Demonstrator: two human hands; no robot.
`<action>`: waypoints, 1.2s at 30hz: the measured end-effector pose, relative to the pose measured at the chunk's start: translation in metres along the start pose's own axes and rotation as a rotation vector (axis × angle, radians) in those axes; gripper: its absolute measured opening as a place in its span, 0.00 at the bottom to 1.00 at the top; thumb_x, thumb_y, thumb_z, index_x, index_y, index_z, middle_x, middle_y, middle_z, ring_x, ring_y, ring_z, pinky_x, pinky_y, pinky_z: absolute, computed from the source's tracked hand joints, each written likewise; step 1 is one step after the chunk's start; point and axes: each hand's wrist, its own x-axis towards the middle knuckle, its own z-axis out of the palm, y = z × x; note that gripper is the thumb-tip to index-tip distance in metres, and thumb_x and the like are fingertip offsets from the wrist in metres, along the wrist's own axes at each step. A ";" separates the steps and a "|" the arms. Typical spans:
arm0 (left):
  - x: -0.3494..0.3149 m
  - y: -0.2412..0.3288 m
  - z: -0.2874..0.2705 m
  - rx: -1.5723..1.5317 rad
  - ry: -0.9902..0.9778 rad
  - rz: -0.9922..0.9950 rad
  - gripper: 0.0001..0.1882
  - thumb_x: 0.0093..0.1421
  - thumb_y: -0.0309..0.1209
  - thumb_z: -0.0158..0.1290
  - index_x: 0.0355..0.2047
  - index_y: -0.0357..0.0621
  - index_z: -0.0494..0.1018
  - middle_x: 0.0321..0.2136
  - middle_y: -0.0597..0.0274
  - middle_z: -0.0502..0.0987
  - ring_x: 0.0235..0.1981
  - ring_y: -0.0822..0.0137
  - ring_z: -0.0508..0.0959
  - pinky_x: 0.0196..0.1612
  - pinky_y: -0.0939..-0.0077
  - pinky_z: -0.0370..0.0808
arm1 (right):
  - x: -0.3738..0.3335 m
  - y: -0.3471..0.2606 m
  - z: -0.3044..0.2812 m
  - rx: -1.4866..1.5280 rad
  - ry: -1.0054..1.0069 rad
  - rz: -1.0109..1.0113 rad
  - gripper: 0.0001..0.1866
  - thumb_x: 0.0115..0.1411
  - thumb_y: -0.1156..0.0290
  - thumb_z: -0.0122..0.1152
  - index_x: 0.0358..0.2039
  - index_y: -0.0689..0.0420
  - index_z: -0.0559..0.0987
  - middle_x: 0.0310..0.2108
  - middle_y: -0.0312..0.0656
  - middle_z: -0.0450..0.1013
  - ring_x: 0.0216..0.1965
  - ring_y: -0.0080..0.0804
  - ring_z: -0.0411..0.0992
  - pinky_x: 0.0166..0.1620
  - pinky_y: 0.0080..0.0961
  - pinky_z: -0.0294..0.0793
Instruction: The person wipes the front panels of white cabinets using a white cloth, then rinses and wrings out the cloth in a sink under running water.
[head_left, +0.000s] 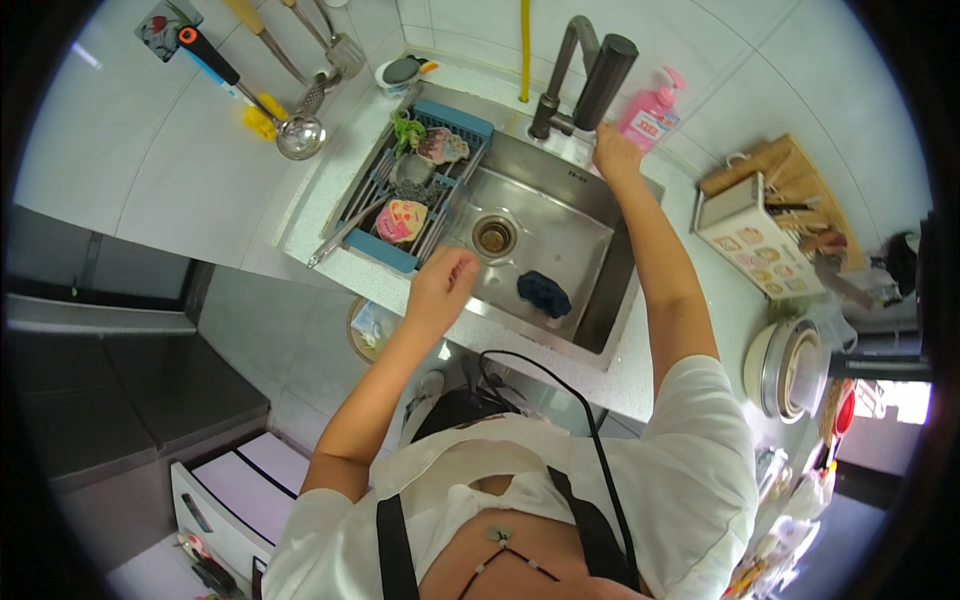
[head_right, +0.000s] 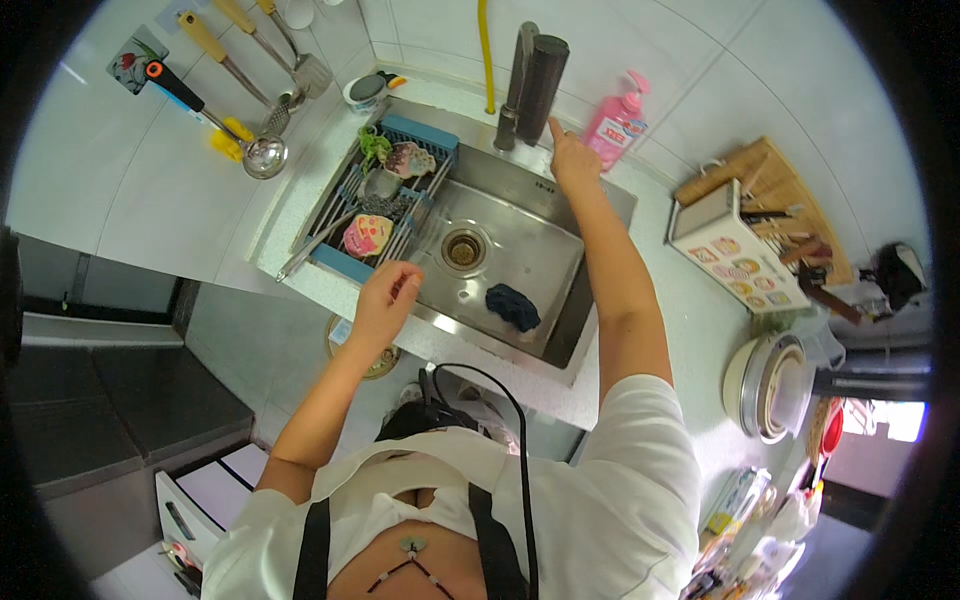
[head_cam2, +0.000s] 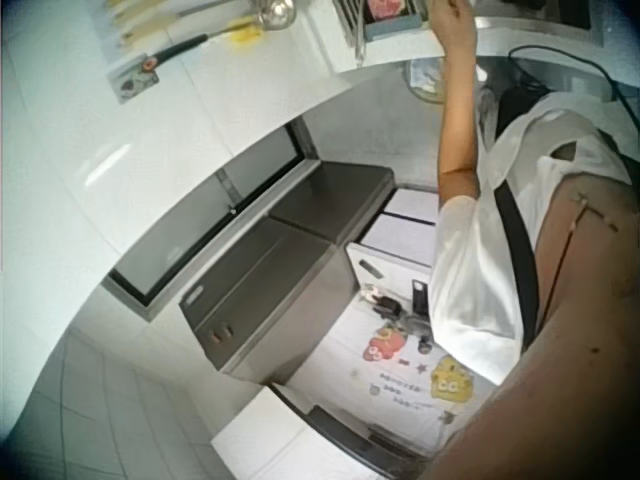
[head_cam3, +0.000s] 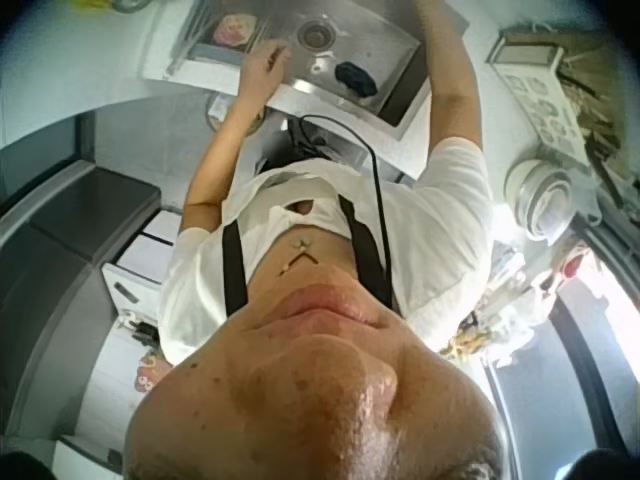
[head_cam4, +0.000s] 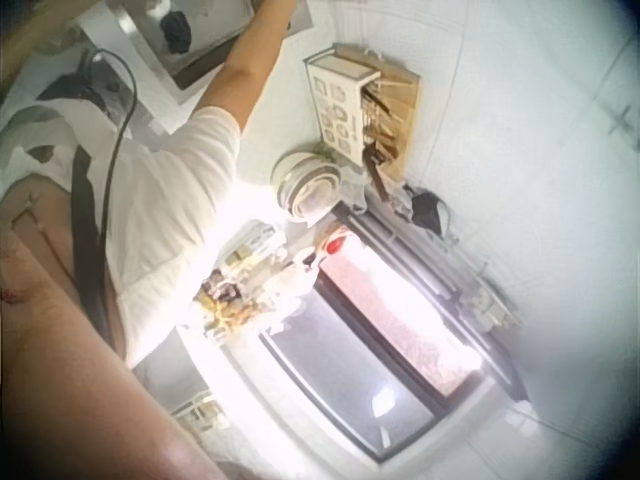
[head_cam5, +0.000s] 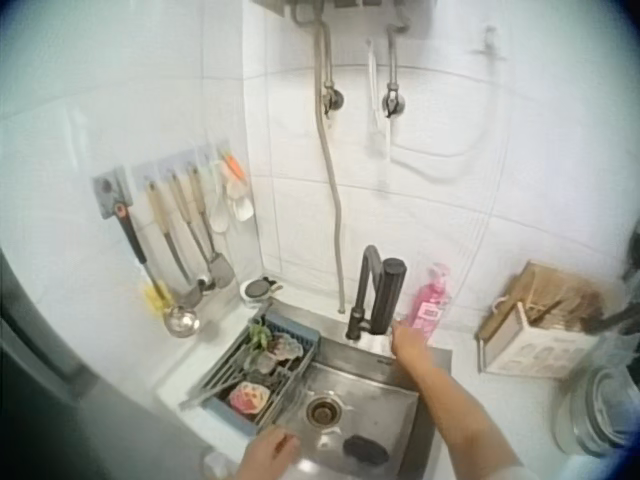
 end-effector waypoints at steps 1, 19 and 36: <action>0.000 0.002 0.004 -0.001 0.002 -0.030 0.05 0.55 0.27 0.49 0.30 0.38 0.70 0.23 0.58 0.68 0.21 0.67 0.68 0.25 0.78 0.65 | 0.013 -0.003 -0.001 -0.030 -0.032 0.010 0.21 0.51 0.72 0.49 0.48 0.48 0.66 0.34 0.46 0.71 0.31 0.48 0.73 0.33 0.40 0.72; 0.032 -0.051 0.050 -0.168 -0.039 -0.198 0.08 0.58 0.29 0.47 0.36 0.40 0.70 0.28 0.67 0.70 0.26 0.77 0.68 0.29 0.84 0.66 | 0.024 0.017 0.040 0.010 -0.058 0.058 0.21 0.50 0.76 0.48 0.48 0.56 0.64 0.34 0.52 0.69 0.36 0.50 0.71 0.36 0.43 0.71; 0.154 -0.067 0.104 -0.978 -0.212 -0.693 0.27 0.57 0.48 0.46 0.53 0.49 0.58 0.53 0.62 0.58 0.56 0.61 0.56 0.54 0.56 0.53 | -0.056 -0.085 0.047 2.262 0.095 1.088 0.17 0.60 0.60 0.47 0.46 0.55 0.67 0.38 0.43 0.71 0.37 0.40 0.71 0.37 0.39 0.73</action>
